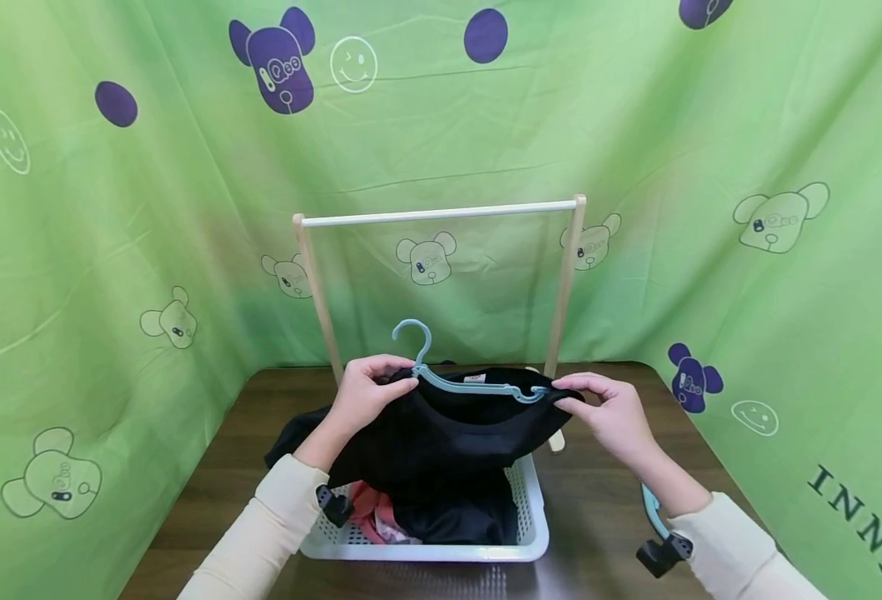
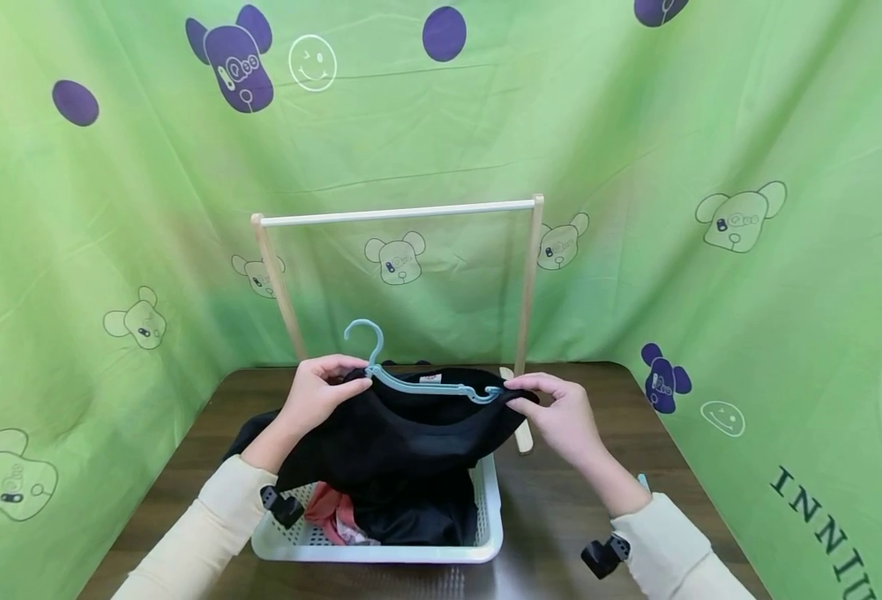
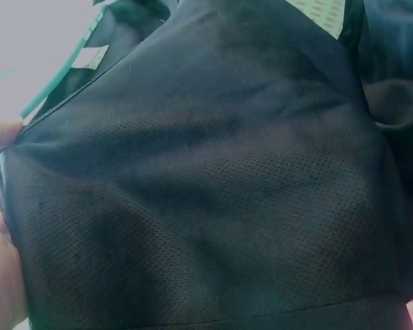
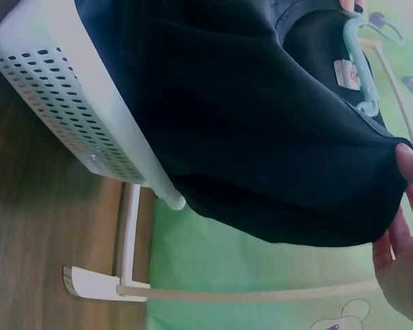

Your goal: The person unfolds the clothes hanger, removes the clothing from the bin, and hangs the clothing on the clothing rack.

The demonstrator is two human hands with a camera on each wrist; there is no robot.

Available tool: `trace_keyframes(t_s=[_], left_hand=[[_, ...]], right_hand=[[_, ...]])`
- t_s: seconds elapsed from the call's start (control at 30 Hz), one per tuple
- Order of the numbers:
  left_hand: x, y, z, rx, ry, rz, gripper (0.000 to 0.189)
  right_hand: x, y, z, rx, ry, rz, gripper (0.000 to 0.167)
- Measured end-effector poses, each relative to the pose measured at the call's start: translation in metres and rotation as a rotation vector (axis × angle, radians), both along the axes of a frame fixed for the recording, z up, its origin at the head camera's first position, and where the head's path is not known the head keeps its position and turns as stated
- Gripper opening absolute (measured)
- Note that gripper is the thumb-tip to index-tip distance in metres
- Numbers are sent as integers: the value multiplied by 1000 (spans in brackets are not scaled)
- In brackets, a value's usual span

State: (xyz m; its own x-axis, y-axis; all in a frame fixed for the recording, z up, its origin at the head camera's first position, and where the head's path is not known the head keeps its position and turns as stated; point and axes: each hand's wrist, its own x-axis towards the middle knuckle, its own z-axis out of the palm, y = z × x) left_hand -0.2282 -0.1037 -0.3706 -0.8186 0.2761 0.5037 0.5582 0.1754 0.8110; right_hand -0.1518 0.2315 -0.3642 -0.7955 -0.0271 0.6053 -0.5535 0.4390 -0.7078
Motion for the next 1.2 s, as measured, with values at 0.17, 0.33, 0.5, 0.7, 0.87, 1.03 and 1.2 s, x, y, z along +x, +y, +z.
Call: trace_keyframes(t_s=[0.17, 0.33, 0.5, 0.7, 0.87, 1.03, 1.2], left_hand=[[-1, 3, -5, 29, 24, -6, 21], [-1, 8, -6, 24, 53, -12, 20], [1, 14, -5, 24, 60, -17, 20], [1, 22, -6, 59, 62, -48, 20], [1, 30, -7, 63, 66, -65, 19], [3, 38, -7, 48, 72, -95, 19], [4, 41, -9, 45, 60, -100, 19]], right_hand=[[6, -13, 8, -9, 24, -24, 18], [6, -21, 9, -23, 22, 0, 18], [4, -29, 9, -27, 35, 9, 19], [3, -44, 13, -33, 45, 4, 20], [2, -56, 14, -50, 49, 32, 21], [0, -69, 14, -11, 97, 107, 22], [-2, -77, 13, 24, 130, 101, 28]])
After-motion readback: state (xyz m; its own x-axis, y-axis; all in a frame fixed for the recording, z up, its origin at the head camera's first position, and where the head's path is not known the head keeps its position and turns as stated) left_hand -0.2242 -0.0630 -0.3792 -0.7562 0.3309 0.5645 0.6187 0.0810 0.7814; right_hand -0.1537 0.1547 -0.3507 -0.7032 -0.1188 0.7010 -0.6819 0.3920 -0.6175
